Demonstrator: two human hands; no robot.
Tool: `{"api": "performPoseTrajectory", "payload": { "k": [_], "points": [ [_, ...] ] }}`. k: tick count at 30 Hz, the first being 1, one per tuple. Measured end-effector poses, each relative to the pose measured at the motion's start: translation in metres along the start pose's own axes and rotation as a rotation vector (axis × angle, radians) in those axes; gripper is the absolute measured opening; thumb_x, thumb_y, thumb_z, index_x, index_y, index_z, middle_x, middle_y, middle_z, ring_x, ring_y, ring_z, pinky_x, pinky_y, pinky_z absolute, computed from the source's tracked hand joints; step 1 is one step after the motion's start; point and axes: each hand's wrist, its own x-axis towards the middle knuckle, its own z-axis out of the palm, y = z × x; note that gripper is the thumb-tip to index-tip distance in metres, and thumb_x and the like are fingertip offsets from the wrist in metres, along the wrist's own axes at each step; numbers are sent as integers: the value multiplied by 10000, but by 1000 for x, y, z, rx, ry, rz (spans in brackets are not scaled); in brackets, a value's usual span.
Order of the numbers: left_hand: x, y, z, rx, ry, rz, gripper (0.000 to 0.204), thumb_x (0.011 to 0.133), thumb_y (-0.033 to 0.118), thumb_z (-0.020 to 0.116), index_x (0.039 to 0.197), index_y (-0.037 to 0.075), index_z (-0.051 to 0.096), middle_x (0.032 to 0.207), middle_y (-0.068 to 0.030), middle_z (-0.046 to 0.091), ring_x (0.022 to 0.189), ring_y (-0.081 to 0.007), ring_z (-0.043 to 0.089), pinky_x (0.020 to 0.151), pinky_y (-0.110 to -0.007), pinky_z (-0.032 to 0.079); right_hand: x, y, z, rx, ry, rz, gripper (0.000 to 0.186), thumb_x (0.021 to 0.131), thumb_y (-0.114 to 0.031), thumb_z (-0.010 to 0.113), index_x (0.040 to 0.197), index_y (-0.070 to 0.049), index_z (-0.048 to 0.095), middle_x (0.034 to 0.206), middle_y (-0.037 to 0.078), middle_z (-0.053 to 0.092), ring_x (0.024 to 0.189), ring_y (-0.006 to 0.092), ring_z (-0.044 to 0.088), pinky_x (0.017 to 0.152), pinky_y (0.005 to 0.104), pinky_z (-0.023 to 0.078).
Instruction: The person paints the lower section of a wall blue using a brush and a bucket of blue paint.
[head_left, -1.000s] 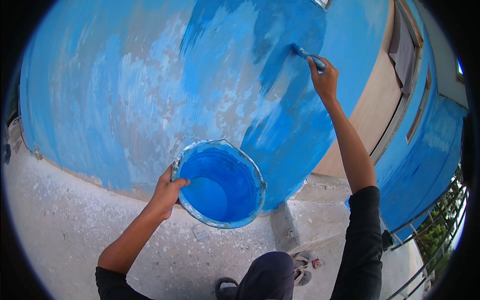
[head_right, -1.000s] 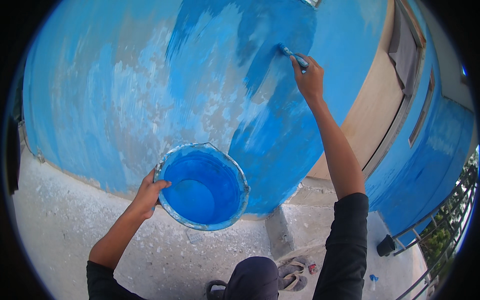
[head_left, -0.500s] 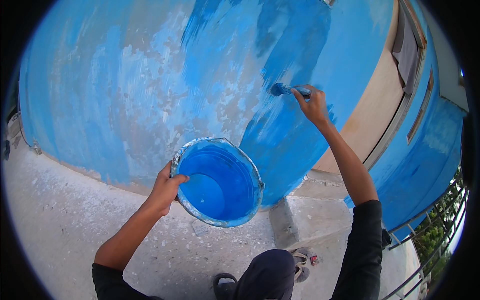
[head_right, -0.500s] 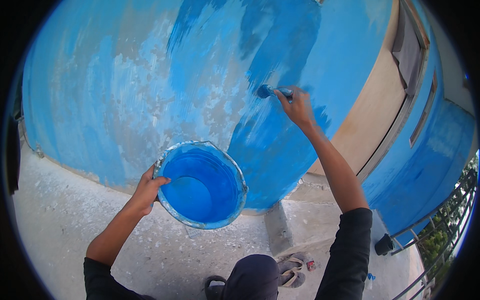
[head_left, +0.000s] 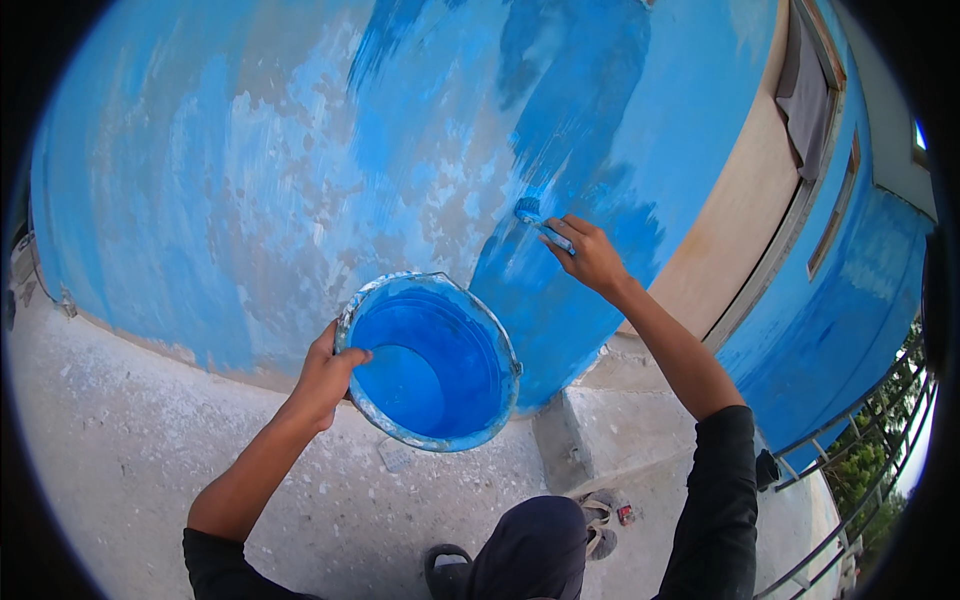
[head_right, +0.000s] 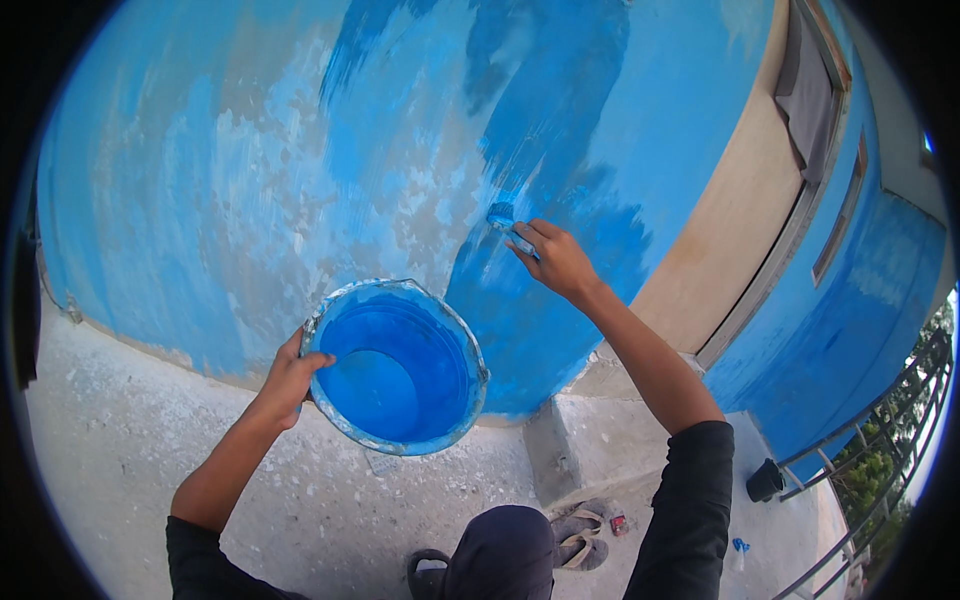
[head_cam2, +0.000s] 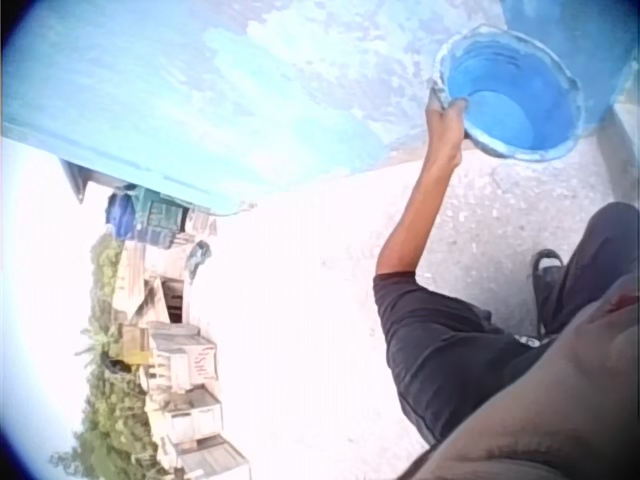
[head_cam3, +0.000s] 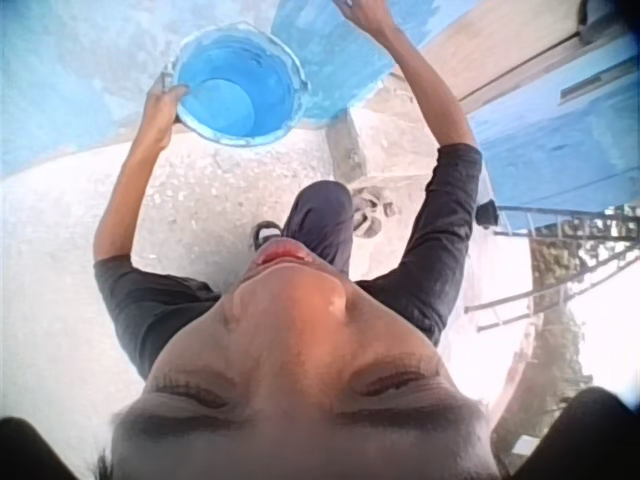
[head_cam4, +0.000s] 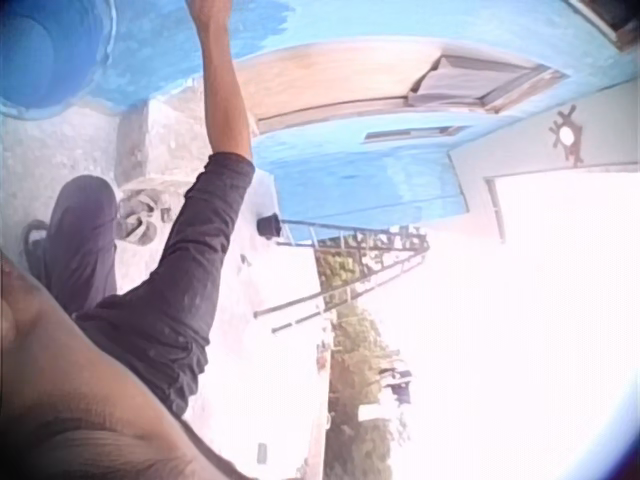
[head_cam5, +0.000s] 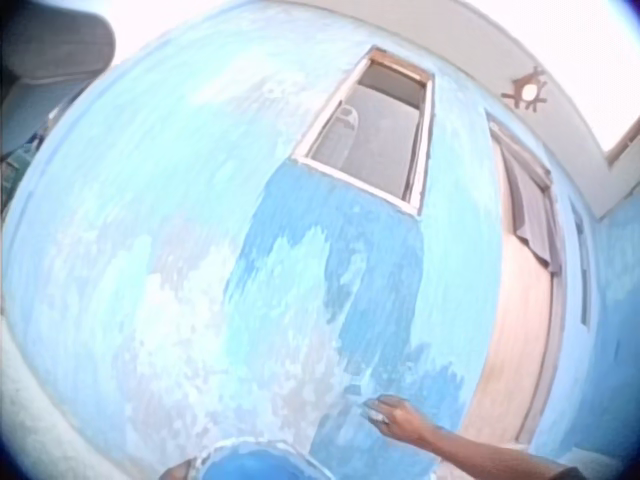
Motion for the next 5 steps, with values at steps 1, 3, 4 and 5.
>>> {"api": "performPoseTrajectory", "payload": {
  "k": [1,3,4,5],
  "points": [
    [1,-1,0,-2,0,6,648,815,13,512,1430,13,305,1236,-198,542,1083,-283,567,873,-414,501,-2,-4,-1,80,-139,12,237,870,-184,667,1018,1,659,866,156,636,659,312,629,601,381,509],
    [1,-1,0,2,-4,9,659,813,12,514,1436,15,299,1250,-198,535,1107,-288,553,917,-418,471,4,1,-2,177,-297,72,263,869,-205,671,1045,-10,665,911,162,655,661,304,640,622,393,517],
    [2,-1,2,0,-11,11,665,812,11,516,1439,16,296,1258,-197,532,1118,-290,546,939,-420,456,9,7,-5,221,-379,104,276,868,-216,673,1058,-15,668,933,164,664,662,301,646,632,399,521],
    [2,-1,3,-3,-13,10,665,812,11,516,1439,16,296,1258,-197,532,1118,-290,546,939,-420,456,18,16,-12,112,-346,121,282,870,-238,674,1066,-36,675,999,181,669,692,282,664,658,410,530]
  ]
}}
